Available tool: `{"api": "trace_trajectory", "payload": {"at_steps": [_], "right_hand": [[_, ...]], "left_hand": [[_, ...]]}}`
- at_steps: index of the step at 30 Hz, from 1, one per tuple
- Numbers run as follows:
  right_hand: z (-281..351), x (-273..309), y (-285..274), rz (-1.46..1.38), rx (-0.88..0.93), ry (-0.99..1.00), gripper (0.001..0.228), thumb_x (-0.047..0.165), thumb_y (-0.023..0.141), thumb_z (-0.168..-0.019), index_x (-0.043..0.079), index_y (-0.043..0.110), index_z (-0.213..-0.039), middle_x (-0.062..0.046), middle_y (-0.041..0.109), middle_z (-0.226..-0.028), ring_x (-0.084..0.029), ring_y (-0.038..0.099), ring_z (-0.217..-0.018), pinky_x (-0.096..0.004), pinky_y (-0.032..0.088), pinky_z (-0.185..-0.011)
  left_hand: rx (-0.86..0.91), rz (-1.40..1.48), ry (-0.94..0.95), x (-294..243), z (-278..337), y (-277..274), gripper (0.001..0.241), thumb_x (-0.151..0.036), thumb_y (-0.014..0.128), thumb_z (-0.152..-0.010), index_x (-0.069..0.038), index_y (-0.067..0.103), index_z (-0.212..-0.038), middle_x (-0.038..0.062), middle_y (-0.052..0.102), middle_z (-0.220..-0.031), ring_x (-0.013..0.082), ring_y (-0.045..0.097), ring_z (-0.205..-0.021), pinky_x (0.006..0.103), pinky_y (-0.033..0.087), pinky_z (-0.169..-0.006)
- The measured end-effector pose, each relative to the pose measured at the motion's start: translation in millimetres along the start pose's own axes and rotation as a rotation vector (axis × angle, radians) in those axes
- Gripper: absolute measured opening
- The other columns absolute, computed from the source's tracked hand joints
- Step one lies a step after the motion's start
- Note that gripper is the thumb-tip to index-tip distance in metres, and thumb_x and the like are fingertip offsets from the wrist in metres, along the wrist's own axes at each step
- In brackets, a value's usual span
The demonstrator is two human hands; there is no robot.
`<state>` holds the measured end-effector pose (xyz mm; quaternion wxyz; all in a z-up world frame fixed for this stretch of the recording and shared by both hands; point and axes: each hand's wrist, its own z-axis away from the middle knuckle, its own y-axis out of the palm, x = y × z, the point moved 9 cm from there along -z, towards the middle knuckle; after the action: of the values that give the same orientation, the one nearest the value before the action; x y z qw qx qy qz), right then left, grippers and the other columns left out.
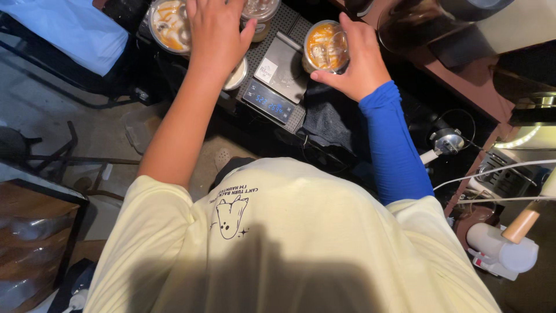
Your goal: The person prepares multiple coffee drinks by pouring liquids into cups, adding syrups from squeeze bottles, and mixing ingredients.
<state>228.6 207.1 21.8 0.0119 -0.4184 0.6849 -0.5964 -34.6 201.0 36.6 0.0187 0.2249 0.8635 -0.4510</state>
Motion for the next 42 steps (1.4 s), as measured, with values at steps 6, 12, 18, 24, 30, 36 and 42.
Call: {"api": "trace_trajectory", "payload": {"at_steps": [6, 12, 18, 24, 30, 36, 42], "right_hand": [[-11.8, -9.7, 29.0, -0.024, 0.103, 0.139, 0.112, 0.044, 0.099, -0.078, 0.011, 0.037, -0.165, -0.025, 0.046, -0.147, -0.041, 0.051, -0.135, -0.046, 0.047, -0.115], [-14.0, -8.4, 39.4, 0.089, 0.055, 0.105, 0.105, 0.055, 0.094, -0.086, 0.012, 0.039, -0.164, -0.030, 0.038, -0.153, -0.049, 0.045, -0.137, -0.053, 0.044, -0.113], [-8.6, -5.7, 49.8, 0.212, -0.034, 0.034, 0.105, 0.057, 0.091, -0.090, 0.011, 0.034, -0.165, -0.031, 0.033, -0.158, -0.049, 0.044, -0.136, -0.056, 0.042, -0.114], [-7.4, -9.3, 54.6, 0.315, -0.062, 0.082, 0.098, 0.044, 0.089, -0.091, 0.014, 0.033, -0.166, -0.028, 0.033, -0.158, -0.048, 0.045, -0.133, -0.055, 0.043, -0.112], [-8.3, -4.5, 52.3, 0.288, -0.053, 0.075, 0.110, 0.043, 0.094, -0.081, 0.012, 0.030, -0.165, -0.028, 0.032, -0.156, -0.049, 0.042, -0.132, -0.055, 0.044, -0.109], [-9.3, -2.2, 49.2, 0.279, -0.058, 0.059, 0.117, 0.042, 0.098, -0.072, 0.011, 0.032, -0.163, -0.028, 0.034, -0.153, -0.049, 0.041, -0.132, -0.056, 0.044, -0.109], [-17.9, -0.5, 35.8, 0.146, 0.002, 0.050, 0.110, 0.040, 0.099, -0.075, 0.010, 0.037, -0.160, -0.026, 0.039, -0.150, -0.050, 0.048, -0.127, -0.055, 0.048, -0.107]], "left_hand": [[0.028, 0.022, -0.028, -0.3, 0.7, 6.6, 0.040, -0.022, 0.082, -0.091, -0.014, 0.068, -0.128, 0.014, 0.058, -0.122, 0.0338, 0.051, -0.119, 0.0502, 0.037, -0.098], [0.151, 0.640, -0.328, -27.3, 27.2, 32.0, 0.032, -0.022, 0.076, -0.099, -0.007, 0.063, -0.125, 0.013, 0.062, -0.117, 0.0196, 0.067, -0.081, 0.0356, 0.056, -0.079], [0.144, 1.051, -0.587, -44.8, 45.3, 118.6, 0.047, -0.023, 0.075, -0.095, -0.001, 0.055, -0.131, 0.007, 0.074, -0.101, 0.0087, 0.070, -0.070, 0.0249, 0.057, -0.067], [0.141, 1.157, -0.628, -52.1, 61.7, 155.0, 0.044, -0.018, 0.075, -0.095, -0.001, 0.058, -0.131, 0.009, 0.073, -0.106, 0.0070, 0.061, -0.067, 0.0229, 0.053, -0.060], [0.088, 1.275, -0.703, -42.6, 62.1, 190.4, 0.035, -0.016, 0.069, -0.098, -0.001, 0.061, -0.129, 0.009, 0.070, -0.112, 0.0098, 0.074, -0.083, 0.0241, 0.062, -0.068], [0.151, 1.329, -0.881, -37.0, 58.0, 217.5, 0.032, -0.021, 0.066, -0.097, 0.000, 0.070, -0.120, 0.011, 0.074, -0.103, 0.0126, 0.074, -0.081, 0.0273, 0.059, -0.060], [0.124, 1.200, -0.767, -41.2, 41.6, 169.3, 0.044, -0.026, 0.071, -0.096, -0.003, 0.060, -0.131, 0.010, 0.074, -0.112, 0.0140, 0.073, -0.087, 0.0270, 0.060, -0.075]]}}
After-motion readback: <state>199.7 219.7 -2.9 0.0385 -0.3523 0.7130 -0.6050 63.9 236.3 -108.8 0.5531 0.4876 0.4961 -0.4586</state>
